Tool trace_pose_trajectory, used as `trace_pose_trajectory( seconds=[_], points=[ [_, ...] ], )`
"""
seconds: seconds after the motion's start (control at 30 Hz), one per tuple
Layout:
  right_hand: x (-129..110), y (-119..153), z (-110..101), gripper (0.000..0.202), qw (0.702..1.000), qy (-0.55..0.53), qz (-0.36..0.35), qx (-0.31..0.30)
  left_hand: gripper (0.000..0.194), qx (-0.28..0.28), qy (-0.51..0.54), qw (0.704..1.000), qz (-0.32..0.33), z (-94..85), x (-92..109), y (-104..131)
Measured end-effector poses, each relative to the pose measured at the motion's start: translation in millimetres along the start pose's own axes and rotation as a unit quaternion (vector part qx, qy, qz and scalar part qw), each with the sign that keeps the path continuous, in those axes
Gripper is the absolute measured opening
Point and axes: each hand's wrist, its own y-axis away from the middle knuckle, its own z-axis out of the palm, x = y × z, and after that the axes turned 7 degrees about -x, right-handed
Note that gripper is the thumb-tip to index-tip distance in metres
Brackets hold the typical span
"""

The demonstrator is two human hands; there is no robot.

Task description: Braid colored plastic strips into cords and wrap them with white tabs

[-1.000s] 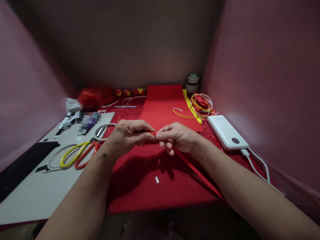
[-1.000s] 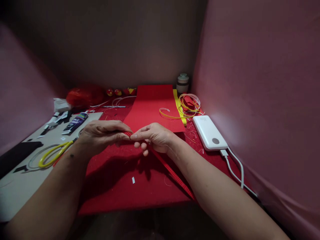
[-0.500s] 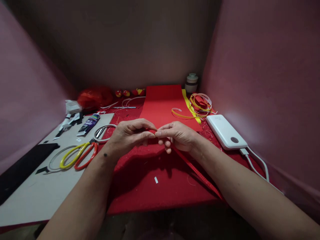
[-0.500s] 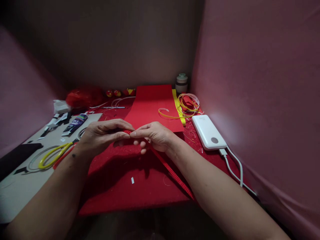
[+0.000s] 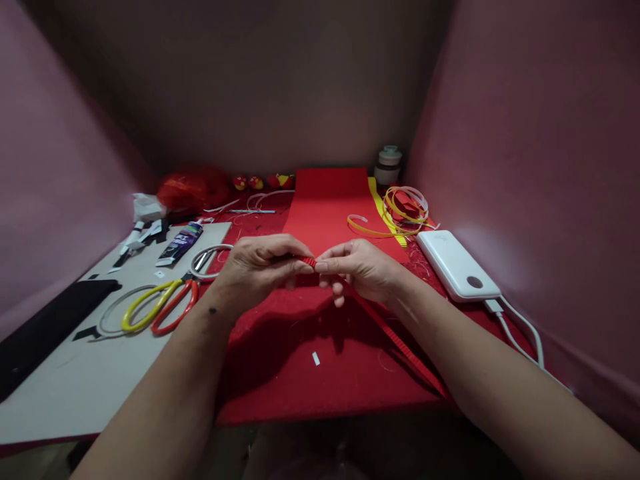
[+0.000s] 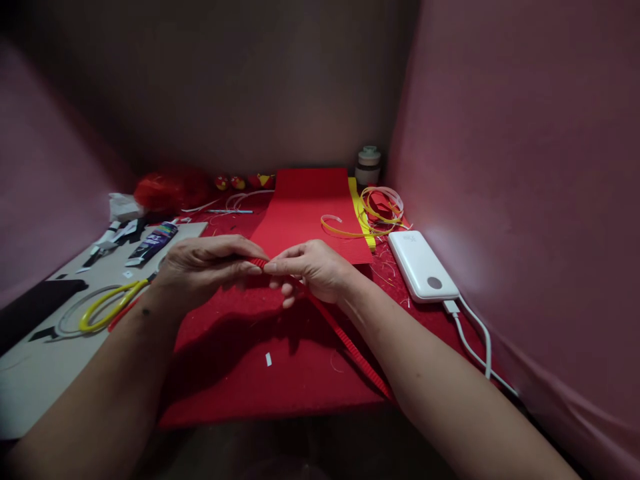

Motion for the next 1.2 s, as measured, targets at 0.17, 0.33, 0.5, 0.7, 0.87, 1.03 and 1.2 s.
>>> trace_pose_trajectory(
  seconds=[0.17,0.33,0.5,0.7,0.87,1.03,1.2],
  points=[
    [-0.8,2.5,-0.4,0.023,0.999,-0.012,0.012,-0.039,0.01,-0.002,0.138,0.99,-0.015,-0.3,-0.9,0.0],
    [-1.8,2.7,-1.0,0.021,0.998,-0.016,-0.011,-0.052,0.011,-0.003,0.189,0.982,-0.029,3.1,-4.4,-1.6],
    [-0.7,0.0,-3.1,0.018,1.0,0.013,-0.01,-0.004,0.015,-0.006,0.048,0.999,-0.017,7.6,-6.7,-3.9],
    [2.0,-2.9,-3.1,0.019,0.998,0.042,0.031,0.025,0.014,-0.023,-0.171,0.984,0.045,9.7,-9.8,-5.1],
    [-0.2,-0.3,-2.9,0.023,0.999,0.024,0.02,-0.017,0.012,-0.036,-0.022,0.999,0.019,3.0,-2.1,-2.1],
    [0.2,1.1,-3.6,0.016,0.999,0.001,0.021,-0.033,0.009,-0.012,0.094,0.995,-0.026,-1.7,2.0,-1.4],
    [1.1,0.8,-2.9,0.015,0.999,-0.015,0.008,-0.038,0.011,0.001,0.154,0.987,-0.052,0.2,-2.7,-1.7]
  ],
)
